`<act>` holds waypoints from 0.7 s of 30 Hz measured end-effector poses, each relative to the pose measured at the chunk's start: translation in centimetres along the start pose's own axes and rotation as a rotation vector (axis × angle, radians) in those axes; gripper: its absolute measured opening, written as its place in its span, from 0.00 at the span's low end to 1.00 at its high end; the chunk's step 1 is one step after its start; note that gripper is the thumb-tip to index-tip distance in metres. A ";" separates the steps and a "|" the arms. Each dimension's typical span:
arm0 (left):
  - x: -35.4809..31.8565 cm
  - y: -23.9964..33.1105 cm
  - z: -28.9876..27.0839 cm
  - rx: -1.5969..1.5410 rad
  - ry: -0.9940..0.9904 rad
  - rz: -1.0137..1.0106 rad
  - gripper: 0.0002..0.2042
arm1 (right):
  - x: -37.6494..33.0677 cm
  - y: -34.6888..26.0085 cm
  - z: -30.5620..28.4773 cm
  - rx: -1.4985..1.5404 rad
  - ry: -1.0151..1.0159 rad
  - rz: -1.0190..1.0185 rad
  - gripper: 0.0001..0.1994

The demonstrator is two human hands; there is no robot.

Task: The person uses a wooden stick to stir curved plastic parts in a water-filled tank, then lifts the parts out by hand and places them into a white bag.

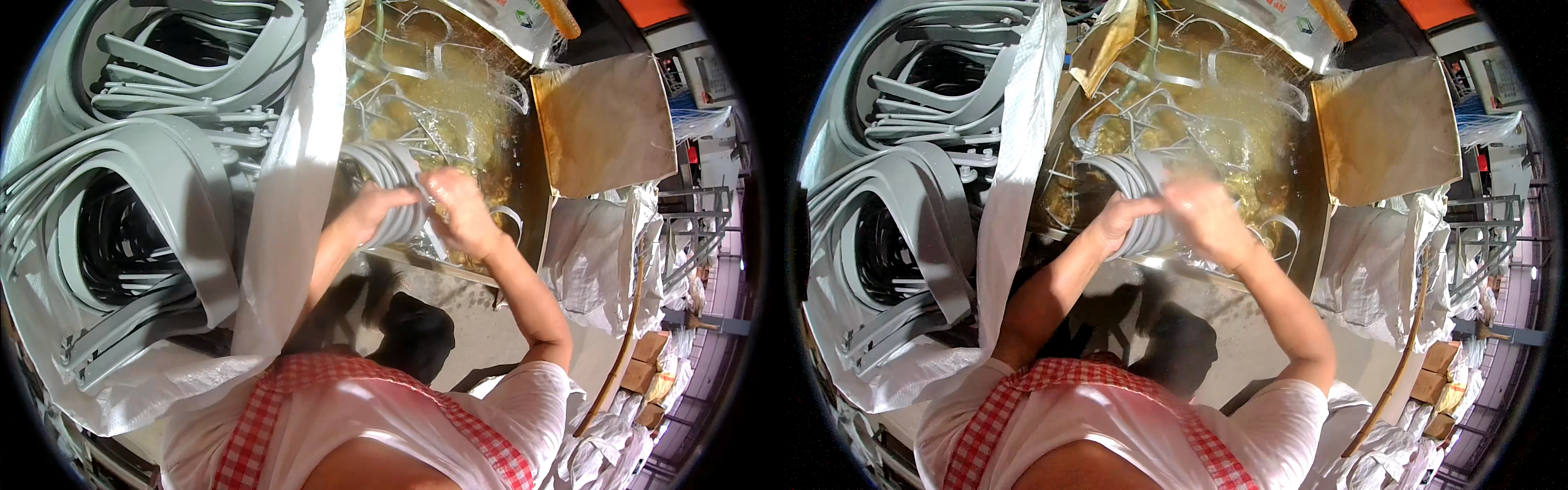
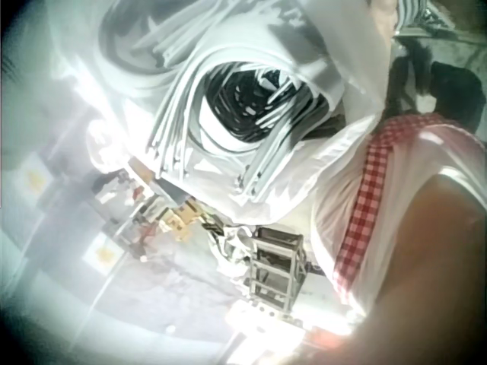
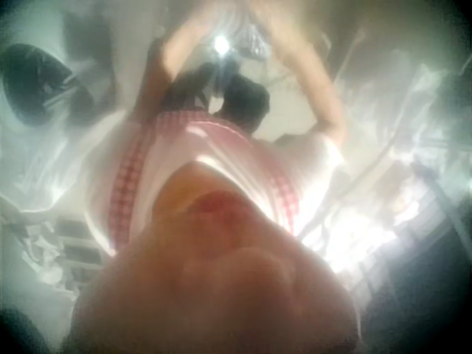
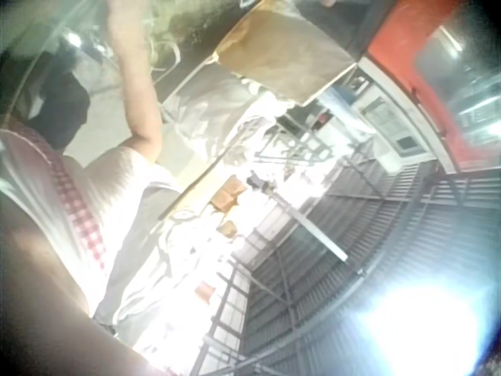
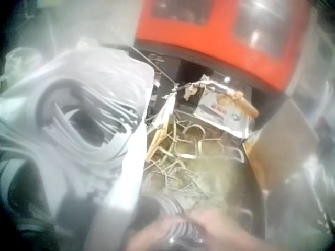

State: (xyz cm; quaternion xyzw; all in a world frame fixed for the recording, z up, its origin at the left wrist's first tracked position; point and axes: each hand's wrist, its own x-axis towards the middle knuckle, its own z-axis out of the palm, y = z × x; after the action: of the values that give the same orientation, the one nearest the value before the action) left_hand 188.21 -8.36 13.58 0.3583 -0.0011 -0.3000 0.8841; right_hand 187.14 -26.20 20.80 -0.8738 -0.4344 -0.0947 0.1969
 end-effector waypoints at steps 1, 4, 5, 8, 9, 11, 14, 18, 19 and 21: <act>-0.2 0.5 0.3 -0.005 -0.008 0.006 0.15 | 0.1 1.2 -0.9 -0.075 0.070 0.043 0.35; -0.5 0.9 2.2 0.218 -0.359 -0.215 0.19 | -0.2 4.4 -2.1 -0.294 -0.008 0.201 0.41; -0.8 0.4 2.6 0.220 -0.363 -0.212 0.19 | 0.1 5.6 -1.5 -0.324 -0.086 0.189 0.39; -0.6 -1.5 1.8 0.407 -0.740 -0.155 0.20 | -0.5 7.0 2.0 0.216 -0.119 0.251 0.33; -0.8 -1.7 1.1 0.408 -0.730 -0.152 0.20 | -0.4 7.0 2.5 0.222 -0.122 0.243 0.33; -1.3 -1.2 1.0 0.175 -0.712 -0.290 0.22 | -0.3 6.6 2.8 0.188 -0.114 0.268 0.33; -1.4 0.5 1.8 -0.053 -0.755 -0.409 0.27 | -0.9 6.3 2.1 0.189 -0.249 0.299 0.29; -1.3 0.7 2.2 -0.157 -0.768 -0.476 0.31 | -1.1 5.1 1.5 0.352 -0.266 0.394 0.25; -1.3 1.2 2.1 -0.150 -0.740 -0.497 0.32 | -0.8 5.0 1.6 0.436 -0.315 0.456 0.25; -0.7 1.3 1.0 -0.057 -0.738 -0.435 0.31 | -1.2 4.6 2.4 0.452 -0.291 0.548 0.25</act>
State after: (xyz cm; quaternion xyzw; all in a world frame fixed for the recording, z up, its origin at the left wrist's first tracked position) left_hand 188.15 -7.90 15.33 0.1944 -0.2334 -0.5875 0.7501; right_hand 190.07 -28.53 17.08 -0.8963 -0.2181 0.1849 0.3390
